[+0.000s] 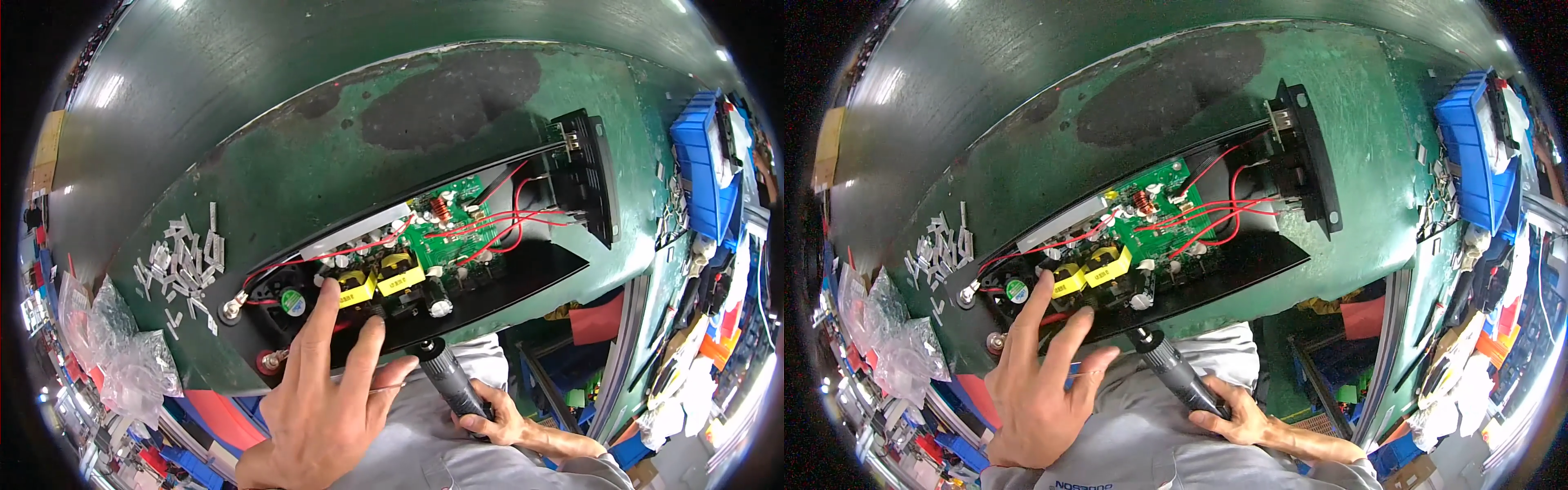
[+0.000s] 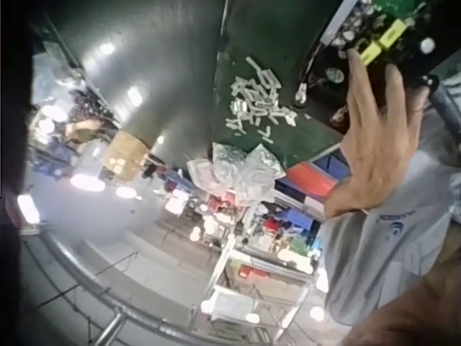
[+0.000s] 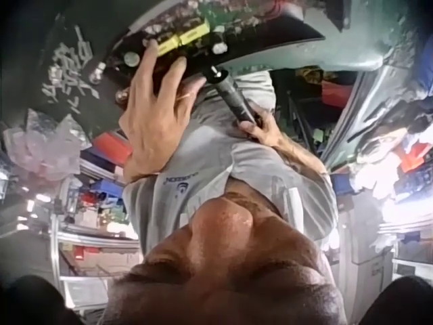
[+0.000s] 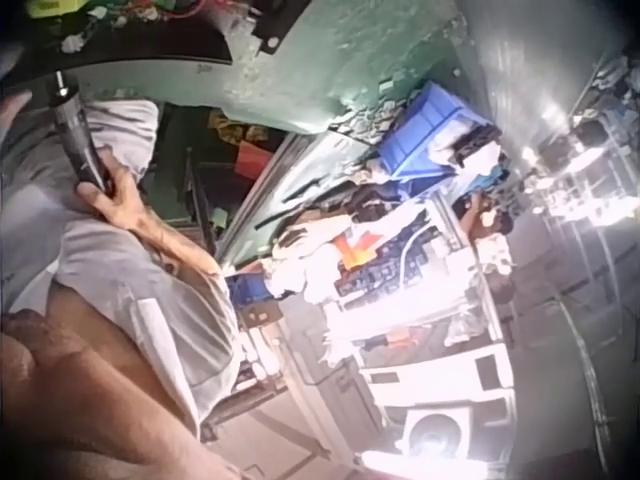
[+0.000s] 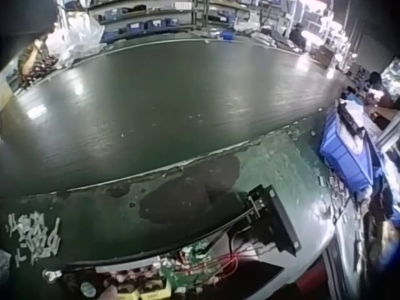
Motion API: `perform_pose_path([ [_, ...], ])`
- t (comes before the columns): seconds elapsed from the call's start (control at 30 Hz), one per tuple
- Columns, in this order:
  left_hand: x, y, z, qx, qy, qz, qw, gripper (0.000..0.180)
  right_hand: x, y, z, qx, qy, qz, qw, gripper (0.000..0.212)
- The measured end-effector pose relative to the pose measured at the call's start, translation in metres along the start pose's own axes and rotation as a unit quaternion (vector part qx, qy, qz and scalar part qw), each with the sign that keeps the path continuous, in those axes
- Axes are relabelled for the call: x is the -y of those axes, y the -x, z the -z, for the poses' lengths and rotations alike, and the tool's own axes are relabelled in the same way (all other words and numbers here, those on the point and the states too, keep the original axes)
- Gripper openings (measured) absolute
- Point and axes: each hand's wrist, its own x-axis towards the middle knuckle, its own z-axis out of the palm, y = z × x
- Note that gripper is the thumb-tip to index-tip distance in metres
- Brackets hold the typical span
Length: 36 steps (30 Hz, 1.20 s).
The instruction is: Assembling electronic components into a housing using an electric screwdriver and screws.
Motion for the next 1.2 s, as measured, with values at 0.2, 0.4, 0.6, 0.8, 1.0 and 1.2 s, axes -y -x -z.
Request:
perform_pose_path([
  [0.2,-0.001,0.004,-0.017,-0.023,-0.021,0.027,0.999,0.044,0.006,0.002,-0.006,-0.021,0.005,-0.019,1.0,0.041],
  [0.4,-0.002,0.006,-0.022,-0.021,-0.025,0.042,0.999,0.047,0.002,0.003,-0.007,-0.024,0.035,-0.015,0.999,0.037],
  [0.6,-0.016,0.002,-0.022,-0.019,-0.04,0.068,0.997,0.046,0.007,0.003,-0.011,-0.04,0.051,-0.011,0.998,0.035],
  [0.8,-0.017,0.001,-0.024,-0.017,-0.042,0.065,0.997,0.045,0.008,0.003,-0.01,-0.031,0.039,-0.014,0.999,0.039],
  [1.0,-0.015,0.002,-0.032,-0.036,-0.072,0.059,0.995,0.041,0.004,0.0,-0.015,-0.034,-0.016,0.023,0.999,0.06],
  [1.2,-0.014,0.0,-0.032,-0.044,-0.08,0.041,0.995,0.037,0.005,-0.004,-0.017,-0.043,-0.002,0.025,0.999,0.068],
])
